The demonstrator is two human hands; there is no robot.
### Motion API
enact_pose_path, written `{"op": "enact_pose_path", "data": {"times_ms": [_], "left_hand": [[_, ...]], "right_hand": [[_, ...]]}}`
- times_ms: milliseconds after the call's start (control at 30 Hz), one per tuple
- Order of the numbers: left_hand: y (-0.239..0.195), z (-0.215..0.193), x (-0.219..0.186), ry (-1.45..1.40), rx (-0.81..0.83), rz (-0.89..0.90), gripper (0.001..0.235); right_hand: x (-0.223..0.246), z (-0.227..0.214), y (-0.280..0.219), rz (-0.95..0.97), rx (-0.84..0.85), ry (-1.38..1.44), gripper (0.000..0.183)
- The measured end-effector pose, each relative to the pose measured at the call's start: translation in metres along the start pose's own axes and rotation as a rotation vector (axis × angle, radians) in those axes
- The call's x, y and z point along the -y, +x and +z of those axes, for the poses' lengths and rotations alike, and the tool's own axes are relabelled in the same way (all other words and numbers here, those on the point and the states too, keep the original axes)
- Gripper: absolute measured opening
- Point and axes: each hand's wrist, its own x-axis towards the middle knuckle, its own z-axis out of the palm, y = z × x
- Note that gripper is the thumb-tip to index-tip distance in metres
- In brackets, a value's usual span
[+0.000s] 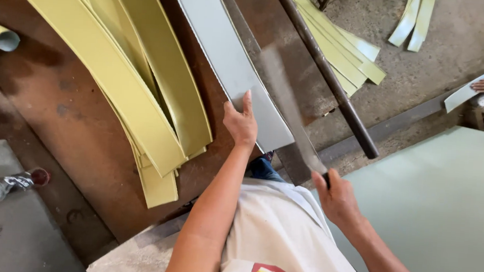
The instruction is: Filing the edges of thin metal strips to smooth them on a workbench.
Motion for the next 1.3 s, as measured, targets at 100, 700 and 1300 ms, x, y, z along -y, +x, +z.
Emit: {"op": "enact_pose_path", "data": {"times_ms": [100,700,1300], "left_hand": [[0.004,0.004,0.005,0.081,-0.02,0.028,0.058],[0.003,0.014,-0.019,0.16,0.036,0.046,0.063],[0.006,0.017,-0.016,0.07,0.002,0.019,0.05]], "right_hand": [[0.027,-0.04,-0.014,0.041,-0.055,0.331,0.037],[-0.031,-0.021,-0.024,0.323,0.28,-0.008,0.053],[-0.003,-0.012,0.011,0.258,0.125,-0.103,0.054]]}}
